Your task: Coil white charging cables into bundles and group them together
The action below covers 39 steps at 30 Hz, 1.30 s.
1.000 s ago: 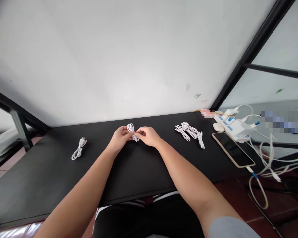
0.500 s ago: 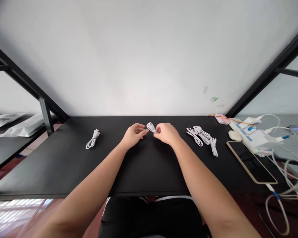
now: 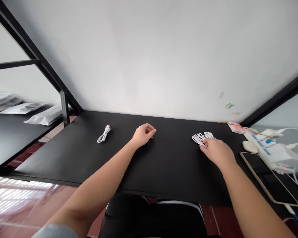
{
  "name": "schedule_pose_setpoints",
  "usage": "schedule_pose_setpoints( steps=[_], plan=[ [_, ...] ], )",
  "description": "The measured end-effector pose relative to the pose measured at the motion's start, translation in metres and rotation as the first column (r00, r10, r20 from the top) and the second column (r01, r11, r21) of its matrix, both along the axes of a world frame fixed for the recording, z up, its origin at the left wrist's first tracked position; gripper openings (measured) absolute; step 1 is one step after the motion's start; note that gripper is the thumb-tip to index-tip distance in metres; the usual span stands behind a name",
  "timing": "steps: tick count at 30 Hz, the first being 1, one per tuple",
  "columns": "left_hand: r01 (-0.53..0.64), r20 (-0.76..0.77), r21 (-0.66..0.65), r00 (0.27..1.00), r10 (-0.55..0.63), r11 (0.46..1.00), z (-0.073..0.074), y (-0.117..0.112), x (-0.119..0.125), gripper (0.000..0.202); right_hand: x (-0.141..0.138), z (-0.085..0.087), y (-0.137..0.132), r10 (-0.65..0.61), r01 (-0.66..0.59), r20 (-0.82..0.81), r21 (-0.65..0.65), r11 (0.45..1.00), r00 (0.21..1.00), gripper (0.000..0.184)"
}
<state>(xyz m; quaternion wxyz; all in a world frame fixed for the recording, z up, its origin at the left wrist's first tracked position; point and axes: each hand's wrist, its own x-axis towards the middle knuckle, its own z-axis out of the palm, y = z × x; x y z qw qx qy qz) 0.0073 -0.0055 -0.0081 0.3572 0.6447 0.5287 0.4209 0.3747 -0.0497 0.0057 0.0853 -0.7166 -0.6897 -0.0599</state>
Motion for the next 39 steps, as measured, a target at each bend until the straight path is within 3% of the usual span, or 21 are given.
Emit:
schedule_pose_setpoints(
  steps=[3, 7, 9, 12, 14, 16, 18, 19, 21, 23, 28, 33, 36, 39],
  plan=[
    [-0.028, -0.022, 0.030, 0.999, 0.029, 0.999, 0.012, -0.002, -0.002, 0.019, -0.015, 0.009, -0.008, -0.004, 0.004, 0.049, 0.006, 1.000, 0.999, 0.036],
    [-0.022, -0.192, 0.096, 0.981, 0.040, 0.995, 0.039, -0.009, -0.011, 0.017, -0.047, 0.020, -0.014, 0.095, -0.104, 0.068, 0.139, 0.985, 0.993, 0.032],
    [0.005, -0.340, 0.178, 0.939, 0.057, 0.984, 0.053, -0.012, -0.024, 0.016, -0.063, 0.022, -0.014, 0.173, -0.174, 0.025, 0.170, 0.970, 0.985, 0.028],
    [-0.082, -0.443, 0.232, 0.878, 0.180, 0.969, 0.068, -0.015, -0.056, 0.020, -0.085, 0.022, -0.010, 0.252, -0.243, -0.050, 0.142, 0.960, 0.966, 0.027],
    [-0.179, -0.602, 0.251, 0.740, 0.298, 0.951, 0.071, -0.016, -0.085, 0.023, -0.098, 0.022, -0.006, 0.279, -0.268, -0.089, 0.114, 0.956, 0.956, 0.024],
    [-0.306, -0.741, 0.233, 0.558, 0.372, 0.923, 0.069, -0.017, -0.117, 0.035, -0.111, 0.023, -0.003, 0.296, -0.288, -0.117, 0.084, 0.954, 0.948, 0.022],
    [-0.455, -0.831, 0.145, 0.425, 0.358, 0.879, 0.064, -0.019, -0.146, 0.047, -0.123, 0.025, 0.000, 0.319, -0.312, -0.140, 0.066, 0.948, 0.937, 0.020],
    [-0.512, -0.857, 0.078, 0.404, 0.319, 0.856, 0.061, -0.020, -0.159, 0.053, -0.129, 0.026, 0.001, 0.330, -0.326, -0.153, 0.052, 0.944, 0.931, 0.020],
    [-0.548, -0.874, -0.025, 0.418, 0.248, 0.836, 0.052, -0.021, -0.180, 0.056, -0.139, 0.029, 0.004, 0.347, -0.347, -0.178, 0.030, 0.937, 0.921, 0.020],
    [-0.533, -0.877, -0.128, 0.454, 0.156, 0.836, 0.044, -0.020, -0.191, 0.047, -0.149, 0.030, 0.008, 0.363, -0.368, -0.209, 0.016, 0.930, 0.908, 0.019],
    [-0.465, -0.840, -0.115, 0.518, 0.165, 0.878, 0.034, -0.013, -0.186, 0.029, -0.166, 0.030, 0.015, 0.407, -0.419, -0.311, 0.028, 0.907, 0.859, 0.017],
    [-0.345, -0.594, -0.166, 0.783, 0.185, 0.924, 0.035, -0.008, -0.142, 0.029, -0.172, 0.018, 0.016, 0.459, -0.473, -0.477, 0.099, 0.876, 0.750, 0.015],
    [-0.182, -0.354, -0.218, 0.930, 0.096, 0.959, 0.036, -0.006, -0.104, 0.031, -0.171, 0.008, 0.016, 0.474, -0.508, -0.590, 0.123, 0.853, 0.653, 0.017],
    [-0.020, -0.083, -0.252, 0.997, -0.001, 0.968, 0.036, -0.003, -0.065, 0.034, -0.169, 0.003, 0.016, 0.458, -0.495, -0.691, 0.165, 0.853, 0.559, 0.020]
  ],
)
